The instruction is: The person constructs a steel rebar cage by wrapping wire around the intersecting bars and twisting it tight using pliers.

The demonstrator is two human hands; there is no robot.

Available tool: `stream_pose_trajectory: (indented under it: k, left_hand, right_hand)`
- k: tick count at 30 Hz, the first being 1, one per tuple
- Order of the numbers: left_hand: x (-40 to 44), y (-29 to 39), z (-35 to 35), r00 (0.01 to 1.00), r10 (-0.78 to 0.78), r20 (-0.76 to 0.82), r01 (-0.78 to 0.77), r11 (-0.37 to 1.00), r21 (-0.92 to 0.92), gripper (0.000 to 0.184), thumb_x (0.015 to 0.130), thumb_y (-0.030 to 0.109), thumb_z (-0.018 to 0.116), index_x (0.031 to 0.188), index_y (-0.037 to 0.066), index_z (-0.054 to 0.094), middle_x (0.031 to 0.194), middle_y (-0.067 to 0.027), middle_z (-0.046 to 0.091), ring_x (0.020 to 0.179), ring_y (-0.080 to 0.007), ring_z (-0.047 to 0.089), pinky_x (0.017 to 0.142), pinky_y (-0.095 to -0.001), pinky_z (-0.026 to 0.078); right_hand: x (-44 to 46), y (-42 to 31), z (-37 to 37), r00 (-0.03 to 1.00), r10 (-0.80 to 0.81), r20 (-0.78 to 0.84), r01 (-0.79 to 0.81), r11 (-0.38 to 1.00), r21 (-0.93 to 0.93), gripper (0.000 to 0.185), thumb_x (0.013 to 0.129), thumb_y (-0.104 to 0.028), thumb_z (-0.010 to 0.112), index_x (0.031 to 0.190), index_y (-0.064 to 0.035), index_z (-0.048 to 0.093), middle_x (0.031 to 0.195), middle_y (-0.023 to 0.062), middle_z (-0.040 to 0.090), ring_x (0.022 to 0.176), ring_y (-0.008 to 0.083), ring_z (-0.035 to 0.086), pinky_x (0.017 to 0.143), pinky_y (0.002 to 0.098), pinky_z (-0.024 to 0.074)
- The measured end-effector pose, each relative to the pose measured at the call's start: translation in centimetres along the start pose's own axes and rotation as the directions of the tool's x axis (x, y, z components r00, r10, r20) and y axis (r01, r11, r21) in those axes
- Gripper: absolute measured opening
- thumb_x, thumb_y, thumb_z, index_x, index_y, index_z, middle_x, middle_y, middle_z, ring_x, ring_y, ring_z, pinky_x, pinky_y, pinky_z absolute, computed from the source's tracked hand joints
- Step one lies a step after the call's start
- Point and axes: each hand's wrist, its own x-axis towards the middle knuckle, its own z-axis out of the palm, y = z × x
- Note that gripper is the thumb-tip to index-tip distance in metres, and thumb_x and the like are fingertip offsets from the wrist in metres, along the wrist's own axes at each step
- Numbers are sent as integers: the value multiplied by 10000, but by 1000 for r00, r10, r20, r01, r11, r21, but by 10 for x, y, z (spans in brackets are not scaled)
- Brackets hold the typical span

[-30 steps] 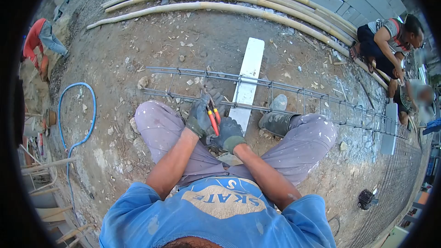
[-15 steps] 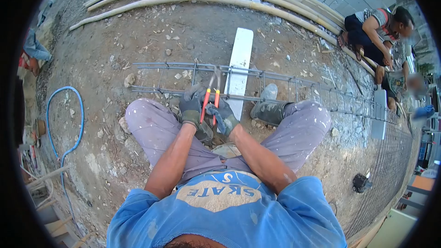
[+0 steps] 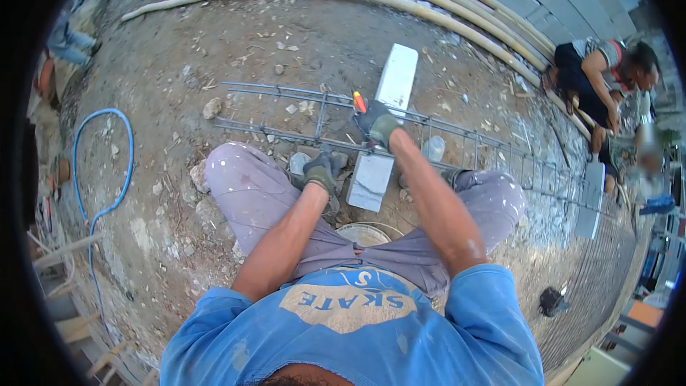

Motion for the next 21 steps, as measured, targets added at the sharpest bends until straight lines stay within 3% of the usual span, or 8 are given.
stream_pose_trajectory:
  k: [2,4,8,11,13,17,18,21]
  left_hand:
    - [-24,1,35,932,-55,-359,146,962,231,281,895,307,609,906,28,583,885,-113,629,731,-244,635,629,-341,574]
    - [-3,-1,32,944,-44,-326,107,978,179,290,890,313,618,917,28,574,887,-110,625,730,-240,633,619,-346,579]
    - [4,1,32,962,-52,-268,79,993,93,235,897,237,613,970,21,553,886,-110,618,741,-239,634,612,-362,590]
    - [11,1,25,976,-63,-207,75,996,49,193,907,200,596,965,21,556,876,-115,615,740,-241,635,607,-375,591]
    - [17,0,27,983,-59,-176,63,998,20,174,911,188,587,959,23,560,869,-118,613,738,-242,634,604,-382,593]
    - [10,4,23,983,2,-183,32,983,180,141,914,156,574,930,17,564,875,-133,608,724,-243,634,593,-357,596]
    - [9,6,24,987,-9,-159,49,967,252,120,910,136,577,915,17,562,878,-138,608,718,-245,635,578,-345,592]
    - [0,5,33,968,8,-251,31,988,149,157,932,184,545,903,32,569,902,-114,619,691,-227,636,527,-314,558]
  right_hand:
    - [21,-6,-3,999,11,31,1,931,-364,285,825,-267,586,946,-12,625,744,167,651,667,321,642,638,414,512]
    - [19,-30,-3,986,-156,-57,89,784,-615,351,790,-292,582,947,14,647,837,248,651,785,396,644,697,448,505]
    - [27,-25,13,941,-272,-200,102,795,-598,324,792,-277,578,915,10,668,828,248,654,811,398,645,707,458,504]
    - [35,-5,14,997,25,70,24,781,-624,308,812,-280,577,871,9,665,821,254,652,801,398,645,693,458,504]
    - [38,3,13,981,196,-9,-196,980,-28,258,837,-210,575,954,16,617,677,146,633,561,251,633,543,400,507]
    - [42,32,46,970,-79,-231,29,977,-211,190,878,-190,539,819,-35,630,561,55,554,421,176,553,394,341,437]
    - [30,32,48,995,-101,-10,100,991,-83,228,893,-236,531,821,-36,615,532,51,547,413,182,547,385,339,421]
    - [16,30,63,992,89,-90,-70,978,196,279,879,-277,548,784,-23,614,568,75,593,452,201,571,413,369,431]
